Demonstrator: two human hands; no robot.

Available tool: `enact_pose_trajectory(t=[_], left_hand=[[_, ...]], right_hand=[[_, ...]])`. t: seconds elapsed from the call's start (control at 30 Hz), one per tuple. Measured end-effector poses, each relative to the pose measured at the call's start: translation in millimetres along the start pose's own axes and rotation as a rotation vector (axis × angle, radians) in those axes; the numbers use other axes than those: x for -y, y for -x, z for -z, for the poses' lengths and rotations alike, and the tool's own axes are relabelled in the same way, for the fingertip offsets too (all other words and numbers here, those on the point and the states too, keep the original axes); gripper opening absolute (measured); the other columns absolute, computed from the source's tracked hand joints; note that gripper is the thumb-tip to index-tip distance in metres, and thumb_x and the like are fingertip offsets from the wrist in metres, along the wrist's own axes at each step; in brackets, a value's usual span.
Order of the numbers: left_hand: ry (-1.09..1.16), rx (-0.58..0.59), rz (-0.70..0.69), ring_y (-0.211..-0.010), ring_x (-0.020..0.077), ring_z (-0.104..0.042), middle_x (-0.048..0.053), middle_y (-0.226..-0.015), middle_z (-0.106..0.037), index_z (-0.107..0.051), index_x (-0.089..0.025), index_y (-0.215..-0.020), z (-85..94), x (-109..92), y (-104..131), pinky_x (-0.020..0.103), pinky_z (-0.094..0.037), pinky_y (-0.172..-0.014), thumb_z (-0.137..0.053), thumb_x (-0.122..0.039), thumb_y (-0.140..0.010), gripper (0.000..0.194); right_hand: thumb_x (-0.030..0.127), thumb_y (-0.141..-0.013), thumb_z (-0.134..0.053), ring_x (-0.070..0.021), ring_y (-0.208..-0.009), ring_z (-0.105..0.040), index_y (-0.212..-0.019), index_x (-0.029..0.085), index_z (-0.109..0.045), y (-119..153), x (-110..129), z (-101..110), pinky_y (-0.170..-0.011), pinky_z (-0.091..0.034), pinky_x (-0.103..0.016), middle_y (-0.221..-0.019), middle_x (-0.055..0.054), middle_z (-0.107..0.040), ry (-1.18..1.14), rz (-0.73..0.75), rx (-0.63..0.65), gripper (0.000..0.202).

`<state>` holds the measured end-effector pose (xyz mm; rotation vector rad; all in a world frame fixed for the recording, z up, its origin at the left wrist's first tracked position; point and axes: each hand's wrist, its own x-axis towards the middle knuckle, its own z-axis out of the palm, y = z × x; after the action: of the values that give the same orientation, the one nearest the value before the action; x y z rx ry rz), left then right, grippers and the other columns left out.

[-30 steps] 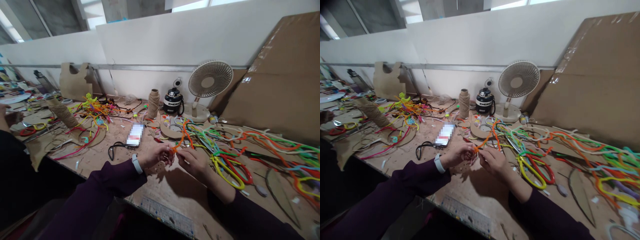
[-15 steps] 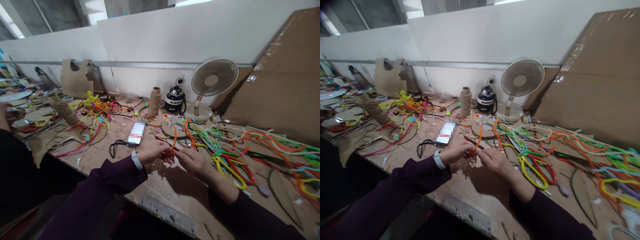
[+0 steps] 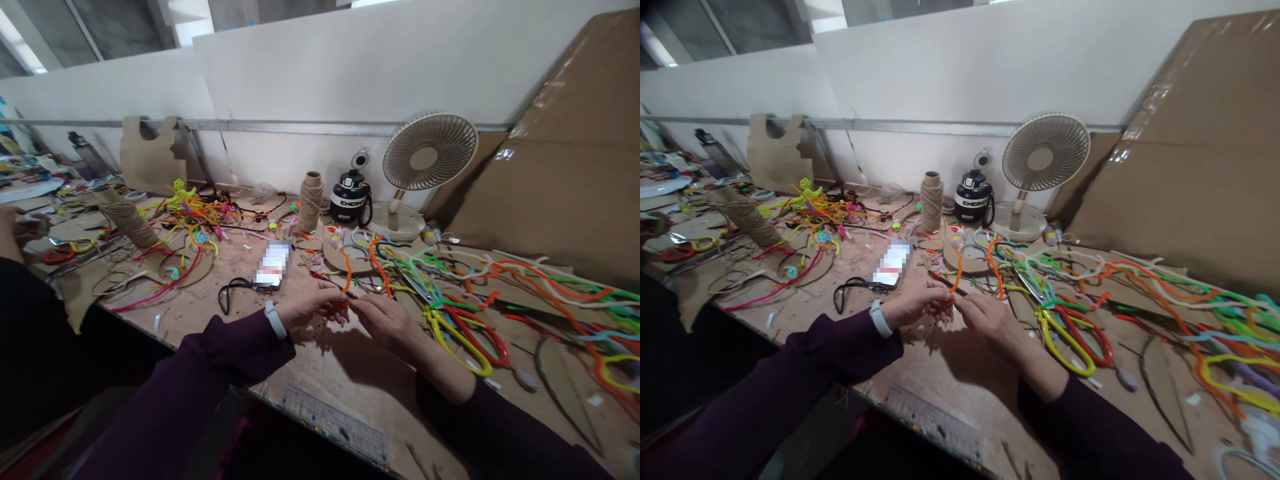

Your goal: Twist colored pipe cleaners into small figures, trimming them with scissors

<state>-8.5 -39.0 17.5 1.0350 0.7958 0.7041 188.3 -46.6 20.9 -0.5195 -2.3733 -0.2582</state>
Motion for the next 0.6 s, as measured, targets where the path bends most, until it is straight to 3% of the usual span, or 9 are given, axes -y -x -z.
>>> enact_pose_trajectory(t=[0.4,0.6], left_hand=[[0.045,-0.063,-0.014,-0.05,0.0121,-0.059,0.004,-0.055,-0.064,-0.057,-0.013,-0.064,-4.3,4.7,-1.4,0.022,-0.043,-0.051,-0.058,-0.027,-0.064,0.015],[0.034,-0.02,-0.064,-0.052,0.0131,-0.062,0.004,-0.059,-0.066,-0.058,-0.013,-0.069,0.1,8.8,-4.9,0.022,-0.045,-0.052,-0.059,-0.029,-0.069,0.016]], right_hand=[[0.012,-0.089,-0.048,-0.0185,-0.075,-0.068,-0.104,0.019,-0.066,-0.8,4.0,-5.1,-0.067,-0.057,-0.029,-0.083,-0.009,-0.07,0.001,-0.035,-0.022,0.025],[0.013,-0.089,-0.05,-0.0174,-0.072,-0.067,-0.101,0.019,-0.066,-4.7,3.5,1.5,-0.063,-0.057,-0.028,-0.08,-0.008,-0.069,-0.093,-0.082,-0.005,0.021]])
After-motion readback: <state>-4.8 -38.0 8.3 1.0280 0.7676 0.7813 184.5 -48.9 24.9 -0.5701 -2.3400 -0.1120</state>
